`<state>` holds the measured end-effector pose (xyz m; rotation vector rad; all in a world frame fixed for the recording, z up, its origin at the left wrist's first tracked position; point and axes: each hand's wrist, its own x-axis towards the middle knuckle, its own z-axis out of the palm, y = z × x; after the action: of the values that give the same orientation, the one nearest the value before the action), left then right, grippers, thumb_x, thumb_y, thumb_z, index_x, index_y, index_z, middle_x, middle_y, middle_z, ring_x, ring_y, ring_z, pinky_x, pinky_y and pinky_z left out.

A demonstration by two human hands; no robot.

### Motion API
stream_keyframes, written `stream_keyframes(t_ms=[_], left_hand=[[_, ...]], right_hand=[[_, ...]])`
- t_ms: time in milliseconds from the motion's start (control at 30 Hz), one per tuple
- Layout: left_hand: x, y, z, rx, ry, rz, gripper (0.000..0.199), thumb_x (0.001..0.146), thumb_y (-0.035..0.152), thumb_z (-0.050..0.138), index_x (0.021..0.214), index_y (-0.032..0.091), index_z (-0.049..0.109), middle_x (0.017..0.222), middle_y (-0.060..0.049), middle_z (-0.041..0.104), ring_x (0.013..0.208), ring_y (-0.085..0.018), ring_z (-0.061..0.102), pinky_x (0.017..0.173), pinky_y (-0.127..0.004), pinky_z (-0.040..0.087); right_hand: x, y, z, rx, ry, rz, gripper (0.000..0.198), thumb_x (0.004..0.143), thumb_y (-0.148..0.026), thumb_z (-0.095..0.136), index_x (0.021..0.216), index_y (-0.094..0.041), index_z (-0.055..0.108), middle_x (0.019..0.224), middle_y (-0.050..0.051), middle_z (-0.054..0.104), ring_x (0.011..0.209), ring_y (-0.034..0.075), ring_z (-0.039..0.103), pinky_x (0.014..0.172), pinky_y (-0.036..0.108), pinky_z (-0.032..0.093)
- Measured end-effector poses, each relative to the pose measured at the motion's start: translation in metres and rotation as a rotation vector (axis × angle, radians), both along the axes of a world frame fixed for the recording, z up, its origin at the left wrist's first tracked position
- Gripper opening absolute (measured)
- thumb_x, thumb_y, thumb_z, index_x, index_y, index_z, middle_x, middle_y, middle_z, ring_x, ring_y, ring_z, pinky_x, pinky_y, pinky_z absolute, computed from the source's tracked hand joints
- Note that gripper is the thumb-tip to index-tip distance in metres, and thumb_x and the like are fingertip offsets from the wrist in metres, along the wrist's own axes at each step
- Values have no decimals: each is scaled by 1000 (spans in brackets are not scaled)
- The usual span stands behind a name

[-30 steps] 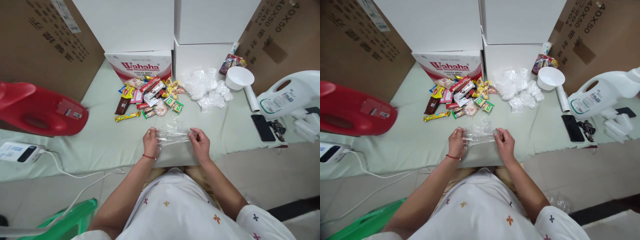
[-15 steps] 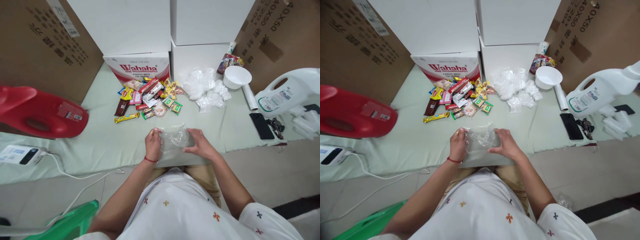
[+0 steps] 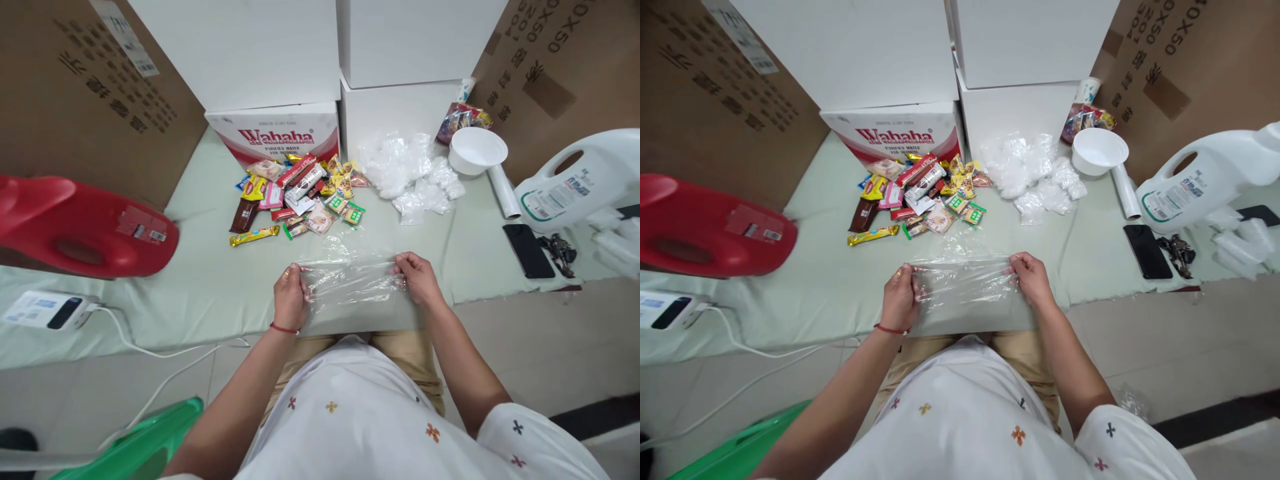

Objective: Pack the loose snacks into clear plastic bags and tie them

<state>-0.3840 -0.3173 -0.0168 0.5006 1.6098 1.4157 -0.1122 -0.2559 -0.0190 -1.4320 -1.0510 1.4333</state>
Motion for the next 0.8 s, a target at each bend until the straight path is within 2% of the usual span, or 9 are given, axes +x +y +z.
stream_keyframes(t_ms=[100,167,300,333,400,467,500,633,800], left_hand=[[-14,-9,-1,-92,130,-102,47,77,63,67,93,19,63,65,5,53,48,-10,45,47,-25,37],[-25,-16,8,-98,378,-84,44,74,52,73,103,19,63,86,-2,63,69,-16,60,59,-28,47],[-30,-15,42,146,1017,2,39,84,34,66,120,20,64,121,-13,65,118,-28,60,97,-42,50],[-24,-11,48,224,1100,-81,34,89,33,61,121,20,65,123,-14,66,123,-28,59,103,-44,47],[-7,2,50,313,1162,-419,31,99,33,49,120,22,69,120,-13,72,123,-27,62,110,-46,44],[11,18,37,242,1213,-708,36,102,33,44,126,24,69,130,-12,72,133,-27,58,117,-50,36],[17,25,26,160,1249,-758,39,103,33,42,131,25,68,140,-12,68,139,-28,54,122,-55,29],[19,37,-17,-54,1349,-725,53,105,37,33,154,23,49,166,-13,41,153,-30,39,125,-68,10],[10,31,-27,-77,1390,-739,61,106,45,30,162,21,37,169,-13,33,157,-30,33,125,-71,5]], right_hand=[[10,-5,-5,-9,-137,27,38,82,-61,68,84,-23,61,61,-3,59,52,16,54,47,27,39],[15,-8,-7,12,-235,76,36,88,-59,62,85,-23,62,56,-4,58,46,15,48,49,29,39],[18,-10,-5,112,-380,114,35,93,-57,57,86,-23,65,54,-4,56,51,16,49,56,29,40],[16,-10,-4,145,-403,122,36,93,-56,57,86,-22,65,56,-4,56,53,16,50,57,29,41],[12,-8,-2,208,-438,144,36,94,-55,56,88,-22,67,62,-3,59,58,17,51,61,29,42],[10,-8,-1,261,-477,134,36,95,-55,55,90,-22,68,67,-1,61,63,17,53,65,30,43],[11,-9,-1,284,-505,101,37,95,-55,54,91,-21,69,70,0,63,65,18,55,67,30,44],[38,-21,-4,263,-650,-102,41,93,-58,53,92,-21,70,74,3,68,71,21,59,72,33,46],[76,-21,7,134,-692,120,48,87,-65,60,96,-21,75,87,7,74,79,24,63,73,35,48]])
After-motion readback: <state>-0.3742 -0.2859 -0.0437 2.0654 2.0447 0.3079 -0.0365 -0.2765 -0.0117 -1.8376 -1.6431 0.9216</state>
